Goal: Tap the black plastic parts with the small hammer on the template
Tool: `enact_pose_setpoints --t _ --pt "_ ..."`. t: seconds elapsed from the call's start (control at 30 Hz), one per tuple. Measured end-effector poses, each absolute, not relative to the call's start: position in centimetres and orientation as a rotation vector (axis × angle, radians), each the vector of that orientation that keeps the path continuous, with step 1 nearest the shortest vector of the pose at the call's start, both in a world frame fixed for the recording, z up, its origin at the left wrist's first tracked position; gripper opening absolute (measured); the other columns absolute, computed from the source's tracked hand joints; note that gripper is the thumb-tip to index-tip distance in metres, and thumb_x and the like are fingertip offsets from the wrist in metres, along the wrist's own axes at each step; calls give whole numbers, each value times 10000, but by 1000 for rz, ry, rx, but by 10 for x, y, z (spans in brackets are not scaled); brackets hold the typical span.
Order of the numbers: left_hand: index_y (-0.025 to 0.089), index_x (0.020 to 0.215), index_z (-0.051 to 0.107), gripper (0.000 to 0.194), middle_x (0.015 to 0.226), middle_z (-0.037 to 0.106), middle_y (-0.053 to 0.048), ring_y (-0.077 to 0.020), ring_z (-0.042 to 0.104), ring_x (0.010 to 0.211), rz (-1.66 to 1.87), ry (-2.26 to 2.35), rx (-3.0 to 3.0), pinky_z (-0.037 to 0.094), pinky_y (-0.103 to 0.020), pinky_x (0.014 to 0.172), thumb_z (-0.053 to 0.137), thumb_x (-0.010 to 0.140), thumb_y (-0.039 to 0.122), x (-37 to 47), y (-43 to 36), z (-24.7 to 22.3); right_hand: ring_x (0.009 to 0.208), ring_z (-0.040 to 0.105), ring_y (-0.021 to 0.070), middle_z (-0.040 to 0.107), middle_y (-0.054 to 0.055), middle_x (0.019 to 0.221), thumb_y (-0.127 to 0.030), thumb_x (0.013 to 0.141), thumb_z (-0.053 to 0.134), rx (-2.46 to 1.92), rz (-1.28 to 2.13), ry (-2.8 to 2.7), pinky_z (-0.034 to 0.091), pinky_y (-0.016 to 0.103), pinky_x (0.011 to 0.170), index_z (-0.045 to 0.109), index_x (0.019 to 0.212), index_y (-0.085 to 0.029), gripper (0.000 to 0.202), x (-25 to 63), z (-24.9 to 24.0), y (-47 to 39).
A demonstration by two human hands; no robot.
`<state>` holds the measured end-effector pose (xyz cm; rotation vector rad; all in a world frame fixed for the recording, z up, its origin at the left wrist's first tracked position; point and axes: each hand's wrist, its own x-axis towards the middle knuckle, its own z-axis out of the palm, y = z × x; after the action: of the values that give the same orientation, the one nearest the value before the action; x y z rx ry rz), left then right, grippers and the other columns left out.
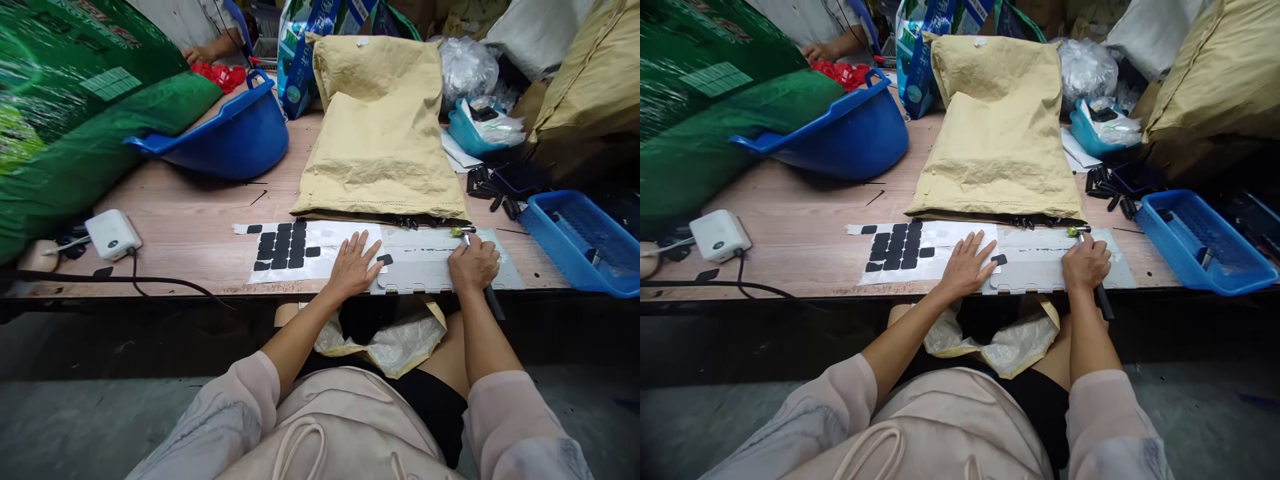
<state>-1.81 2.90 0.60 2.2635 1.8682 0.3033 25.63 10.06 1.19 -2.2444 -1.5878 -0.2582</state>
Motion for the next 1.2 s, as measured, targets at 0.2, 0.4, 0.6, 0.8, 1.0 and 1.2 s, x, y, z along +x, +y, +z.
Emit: enact_pose_setpoints --t 0.2,0.4,0.6,0.8,1.0,1.2 --pt "299 1655 427 618 1773 263 -113 -362 250 1642 331 1876 2325 274 -595 1315 437 1087 542 -22 26 -2 1055 527 316 594 180 1170 -288 967 512 -2235 -283 -1610 418 416 816 657 1360 -186 432 257 8 97" --pt "315 1646 441 612 1771 276 -98 -352 262 1639 318 1896 2323 278 -571 1316 474 1077 537 -22 25 -4 1068 530 327 596 186 1179 -311 995 484 -2241 -288 -1613 405 416 804 637 1380 -189 433 256 5 95" --pt "288 1620 485 591 1757 305 -127 -377 282 1628 381 1879 2335 289 -592 1302 490 1071 505 -26 24 -7 1053 529 313 598 177 1173 -309 1001 487 -2309 -261 -1614 395 399 790 638 1391 -191 435 252 9 94" --pt "228 1698 293 768 1752 268 -201 -423 273 1618 613 1829 2240 282 -662 1281 567 1025 476 -27 27 -11 1055 523 298 597 169 1197 -313 1010 489 -2315 -263 -1607 397 391 800 625 1417 -203 442 250 9 93" --pt "302 1736 17 1052 1800 -55 -172 -423 151 1653 1011 1121 2355 351 -626 1261 696 949 466 35 2 40 1044 516 287 599 160 1188 -305 991 514 -2316 -288 -1589 398 386 803 639 1407 -200 447 254 8 92" --pt "335 1714 233 857 1808 35 -137 -387 220 1644 938 757 2511 335 -590 1282 656 971 374 49 4 57 1009 521 284 600 153 1159 -338 995 506 -2301 -329 -1601 400 386 792 661 1389 -215 441 260 9 89"
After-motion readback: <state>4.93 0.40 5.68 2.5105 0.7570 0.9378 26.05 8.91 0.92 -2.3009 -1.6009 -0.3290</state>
